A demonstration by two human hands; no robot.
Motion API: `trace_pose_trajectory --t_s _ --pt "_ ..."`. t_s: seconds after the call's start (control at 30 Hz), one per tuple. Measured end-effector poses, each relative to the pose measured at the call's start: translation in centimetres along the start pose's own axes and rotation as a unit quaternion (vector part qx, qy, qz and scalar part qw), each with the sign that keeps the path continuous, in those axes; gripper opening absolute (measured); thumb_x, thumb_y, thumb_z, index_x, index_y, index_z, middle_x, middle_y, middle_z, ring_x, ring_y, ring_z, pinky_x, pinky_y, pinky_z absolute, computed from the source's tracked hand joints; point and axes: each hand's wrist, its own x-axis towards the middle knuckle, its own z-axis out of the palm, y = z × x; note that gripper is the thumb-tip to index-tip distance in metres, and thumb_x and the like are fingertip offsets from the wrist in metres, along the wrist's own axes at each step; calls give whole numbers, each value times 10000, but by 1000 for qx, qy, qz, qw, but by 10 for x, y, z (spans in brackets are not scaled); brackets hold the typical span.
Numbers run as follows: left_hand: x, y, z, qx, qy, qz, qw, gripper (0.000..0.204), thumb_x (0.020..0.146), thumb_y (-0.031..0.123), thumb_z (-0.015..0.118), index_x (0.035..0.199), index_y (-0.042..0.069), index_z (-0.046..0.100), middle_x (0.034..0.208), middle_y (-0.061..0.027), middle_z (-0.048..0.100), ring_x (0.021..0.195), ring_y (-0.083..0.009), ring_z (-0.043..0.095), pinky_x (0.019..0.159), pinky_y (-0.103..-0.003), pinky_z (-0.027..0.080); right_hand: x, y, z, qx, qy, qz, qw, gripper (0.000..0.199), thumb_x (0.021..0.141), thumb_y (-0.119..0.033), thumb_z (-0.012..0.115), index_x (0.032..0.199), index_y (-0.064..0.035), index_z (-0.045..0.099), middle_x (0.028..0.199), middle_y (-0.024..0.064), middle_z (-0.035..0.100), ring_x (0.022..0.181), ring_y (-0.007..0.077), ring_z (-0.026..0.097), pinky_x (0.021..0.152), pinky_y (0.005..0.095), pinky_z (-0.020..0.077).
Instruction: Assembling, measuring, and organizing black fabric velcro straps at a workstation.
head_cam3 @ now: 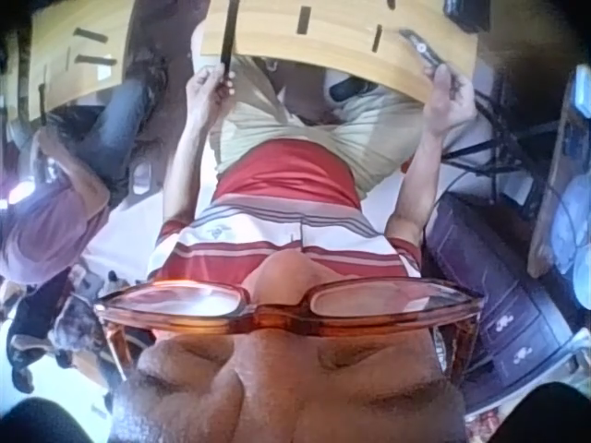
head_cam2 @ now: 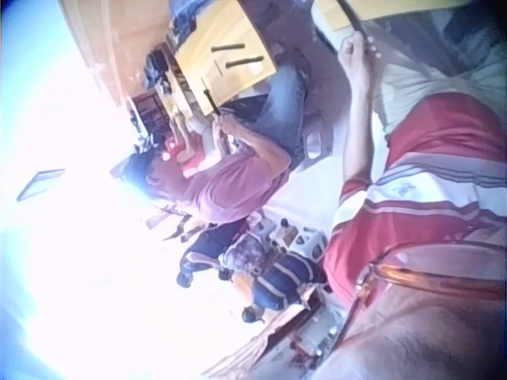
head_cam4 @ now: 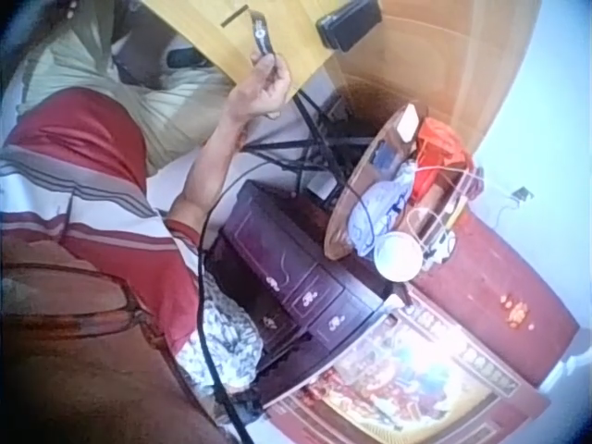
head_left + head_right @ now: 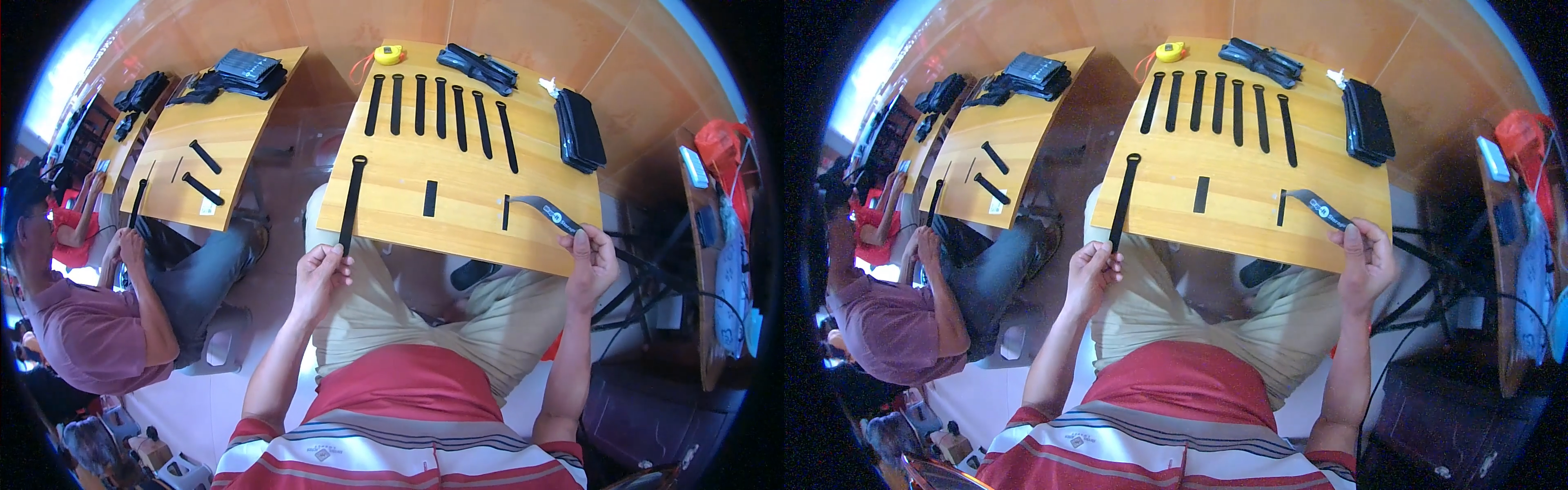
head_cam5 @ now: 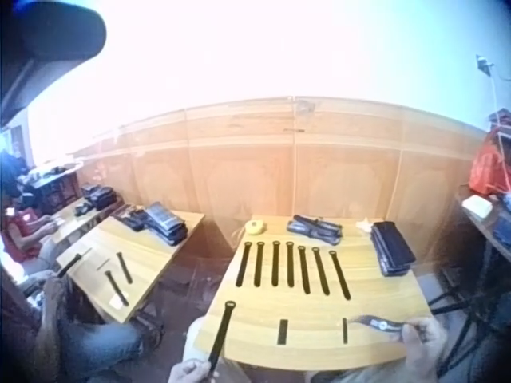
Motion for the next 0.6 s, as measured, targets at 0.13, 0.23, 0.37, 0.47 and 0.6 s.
trace_pose_trajectory --t_s 0.13,0.23,0.37,0.47,0.6 --pt "3 3 1 -3 24 -17 1000 257 1034 300 547 934 64 570 853 -54 647 682 -100 589 631 -253 525 -2 1 8 15 -13 -3 1000 162 974 -70 631 1077 54 616 864 107 700 784 156 690 753 259 547" --pt "2 4 2 -3 34 -25 999 278 1032 325 549 969 56 578 863 -56 653 683 -94 589 622 -246 525 -3 -3 13 38 -24 -5 999 151 976 -60 623 1072 55 615 870 109 697 790 155 689 754 262 548" --pt "-7 11 7 5 56 -33 998 310 1027 338 556 1066 34 602 878 -53 658 683 -92 590 620 -243 526 -5 -7 16 31 -39 -8 999 130 976 -44 618 1061 54 615 863 94 675 778 147 678 755 258 546" --pt "-13 11 2 36 73 -35 996 357 1019 333 573 1187 19 592 886 -50 662 685 -89 589 618 -237 521 -7 -14 21 32 -52 -11 998 117 973 -34 617 1048 55 618 874 93 661 771 145 670 749 260 544" --pt "-24 10 1 38 97 -36 994 321 1013 218 586 1243 -3 560 920 -54 651 702 -65 583 629 -214 517 -12 -23 26 61 -73 -17 995 89 967 3 600 1025 69 618 914 114 652 777 156 667 728 262 542"
